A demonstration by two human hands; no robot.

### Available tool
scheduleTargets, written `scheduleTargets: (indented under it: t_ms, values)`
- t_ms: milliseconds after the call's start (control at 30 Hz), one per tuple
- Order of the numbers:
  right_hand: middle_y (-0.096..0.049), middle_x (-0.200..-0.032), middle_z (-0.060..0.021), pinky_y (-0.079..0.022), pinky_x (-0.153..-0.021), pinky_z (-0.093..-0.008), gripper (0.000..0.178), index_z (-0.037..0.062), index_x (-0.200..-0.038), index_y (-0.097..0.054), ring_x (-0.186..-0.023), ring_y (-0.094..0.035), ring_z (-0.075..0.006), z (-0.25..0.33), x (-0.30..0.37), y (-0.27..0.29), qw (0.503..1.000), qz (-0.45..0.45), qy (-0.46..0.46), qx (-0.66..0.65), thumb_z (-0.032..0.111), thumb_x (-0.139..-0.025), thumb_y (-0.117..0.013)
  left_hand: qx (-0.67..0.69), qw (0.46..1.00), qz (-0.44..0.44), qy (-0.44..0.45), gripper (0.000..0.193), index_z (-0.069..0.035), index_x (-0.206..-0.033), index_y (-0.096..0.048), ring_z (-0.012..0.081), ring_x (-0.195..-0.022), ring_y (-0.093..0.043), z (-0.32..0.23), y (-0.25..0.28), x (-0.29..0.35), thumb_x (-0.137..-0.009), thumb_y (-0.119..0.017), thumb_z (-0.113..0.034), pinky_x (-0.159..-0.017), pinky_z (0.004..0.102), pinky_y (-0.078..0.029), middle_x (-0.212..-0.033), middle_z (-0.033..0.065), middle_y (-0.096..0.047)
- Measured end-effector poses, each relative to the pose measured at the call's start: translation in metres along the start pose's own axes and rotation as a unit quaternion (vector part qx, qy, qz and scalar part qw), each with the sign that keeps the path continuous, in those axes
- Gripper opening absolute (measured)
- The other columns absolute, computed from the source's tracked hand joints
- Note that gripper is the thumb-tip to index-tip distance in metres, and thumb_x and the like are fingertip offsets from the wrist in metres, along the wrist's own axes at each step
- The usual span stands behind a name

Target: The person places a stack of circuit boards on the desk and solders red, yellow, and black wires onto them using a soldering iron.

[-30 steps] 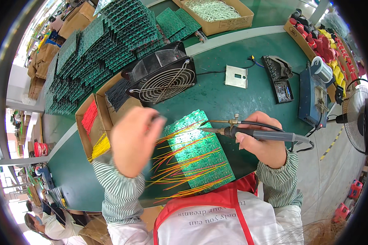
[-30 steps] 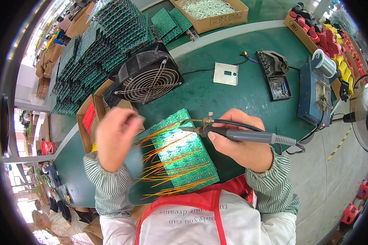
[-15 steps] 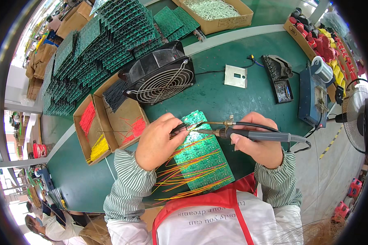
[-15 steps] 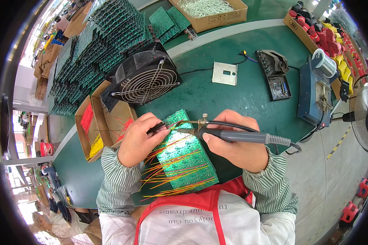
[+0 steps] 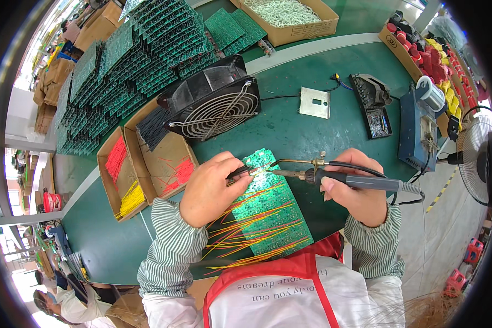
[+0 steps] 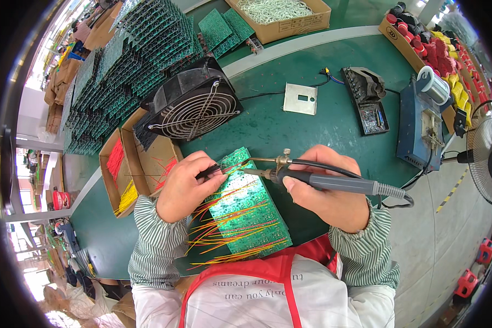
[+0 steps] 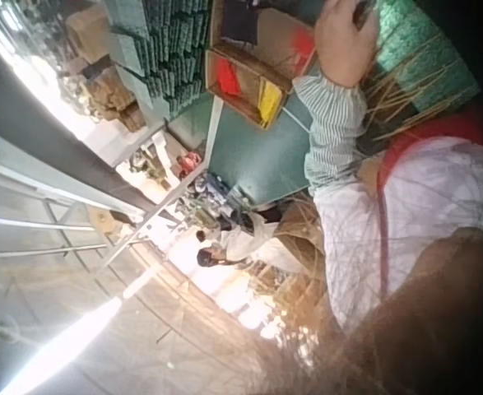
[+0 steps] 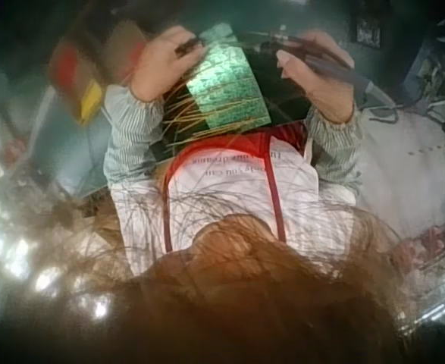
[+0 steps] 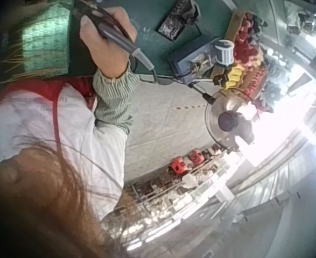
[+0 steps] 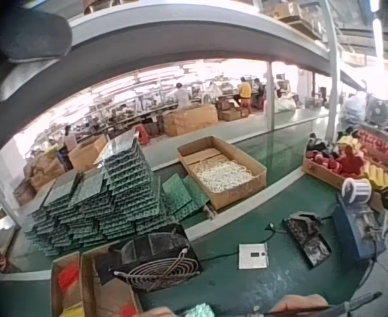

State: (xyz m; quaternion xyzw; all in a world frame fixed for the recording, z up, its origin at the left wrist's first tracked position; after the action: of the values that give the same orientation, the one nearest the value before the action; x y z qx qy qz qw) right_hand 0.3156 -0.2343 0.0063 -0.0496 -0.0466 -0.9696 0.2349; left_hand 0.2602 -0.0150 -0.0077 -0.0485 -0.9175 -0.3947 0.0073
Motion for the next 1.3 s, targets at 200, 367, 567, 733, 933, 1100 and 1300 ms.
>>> scheduleTargets:
  t_ms: [200,367,567,733,933,1100,1300]
  values:
    - [-0.065,-0.075,-0.0065,-0.049,-0.061,-0.0225,0.020,-0.0022,-0.085,-0.058,-0.068,-0.060,-0.0076,-0.002,0.004,0.004,1.000,-0.010,-0.007,-0.021,0.005,-0.073,-0.072,0.005,1.000,0.001,0.015,0.020,0.000,-0.085,-0.062,0.0302,-0.070,-0.057,-0.002,0.003,0.001,-0.080,-0.065,-0.020,-0.060,0.0381,-0.044,-0.081,0.0113,-0.057]
    - [-0.065,-0.075,-0.0066,-0.049,-0.060,-0.0227,0.020,-0.0025,-0.085,-0.057,-0.068,-0.060,-0.0077,-0.001,0.005,0.008,1.000,-0.005,-0.013,-0.012,0.005,-0.074,-0.072,-0.074,0.990,-0.118,-0.026,0.013,0.001,-0.090,-0.061,0.0252,-0.072,-0.061,-0.023,0.040,0.007,-0.083,-0.062,-0.009,-0.064,0.0327,-0.048,-0.080,0.0125,-0.061]
    - [-0.065,-0.074,-0.0066,-0.049,-0.058,-0.0230,0.019,-0.0027,-0.084,-0.056,-0.066,-0.060,-0.0083,0.000,0.005,0.011,1.000,-0.011,-0.014,-0.013,0.006,-0.075,-0.071,-0.087,0.994,-0.056,-0.022,0.013,0.000,-0.087,-0.062,0.0279,-0.066,-0.062,-0.033,0.007,-0.006,-0.081,-0.064,-0.011,-0.059,0.0342,-0.048,-0.076,0.0141,-0.062]
    - [-0.065,-0.075,-0.0066,-0.049,-0.058,-0.0233,0.020,-0.0028,-0.084,-0.056,-0.066,-0.060,-0.0088,-0.003,0.003,0.011,0.999,-0.023,-0.024,-0.026,0.006,-0.075,-0.071,-0.030,0.998,-0.039,-0.037,0.018,0.001,-0.086,-0.062,0.0287,-0.066,-0.060,-0.025,-0.007,-0.013,-0.079,-0.067,-0.015,-0.059,0.0352,-0.046,-0.076,0.0140,-0.060]
    - [-0.065,-0.077,-0.0065,-0.050,-0.060,-0.0234,0.020,-0.0027,-0.084,-0.057,-0.067,-0.061,-0.0091,-0.008,-0.001,0.011,0.999,-0.010,-0.023,-0.020,0.005,-0.074,-0.072,-0.016,0.999,-0.031,-0.030,0.018,0.002,-0.085,-0.062,0.0283,-0.065,-0.059,-0.021,-0.011,-0.017,-0.079,-0.067,-0.015,-0.059,0.0351,-0.045,-0.076,0.0138,-0.058]
    - [-0.065,-0.077,-0.0067,-0.050,-0.061,-0.0234,0.020,-0.0026,-0.084,-0.057,-0.069,-0.061,-0.0089,-0.009,-0.004,0.009,1.000,-0.001,-0.028,-0.012,0.006,-0.074,-0.072,-0.007,0.999,-0.026,-0.026,0.018,0.002,-0.084,-0.062,0.0283,-0.065,-0.058,-0.021,-0.010,-0.018,-0.079,-0.067,-0.014,-0.059,0.0350,-0.046,-0.075,0.0139,-0.058]
    - [-0.065,-0.076,-0.0062,-0.049,-0.060,-0.0230,0.020,-0.0027,-0.084,-0.057,-0.068,-0.060,-0.0085,-0.005,-0.002,0.011,0.999,-0.017,-0.028,-0.011,0.006,-0.074,-0.072,-0.008,1.000,-0.020,-0.022,0.019,0.003,-0.084,-0.062,0.0289,-0.066,-0.059,-0.018,-0.010,-0.018,-0.079,-0.067,-0.015,-0.060,0.0355,-0.046,-0.075,0.0142,-0.058]
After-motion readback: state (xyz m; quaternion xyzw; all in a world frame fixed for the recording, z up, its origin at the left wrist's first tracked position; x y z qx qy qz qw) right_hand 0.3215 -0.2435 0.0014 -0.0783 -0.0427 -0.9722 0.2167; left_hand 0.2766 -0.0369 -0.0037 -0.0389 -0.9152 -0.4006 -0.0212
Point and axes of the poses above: each hand's wrist, its own x-axis away from the middle knuckle, its own y-axis out of the back of the hand, z = x × y, the point moved 8 cm from there along -x, towards the middle knuckle
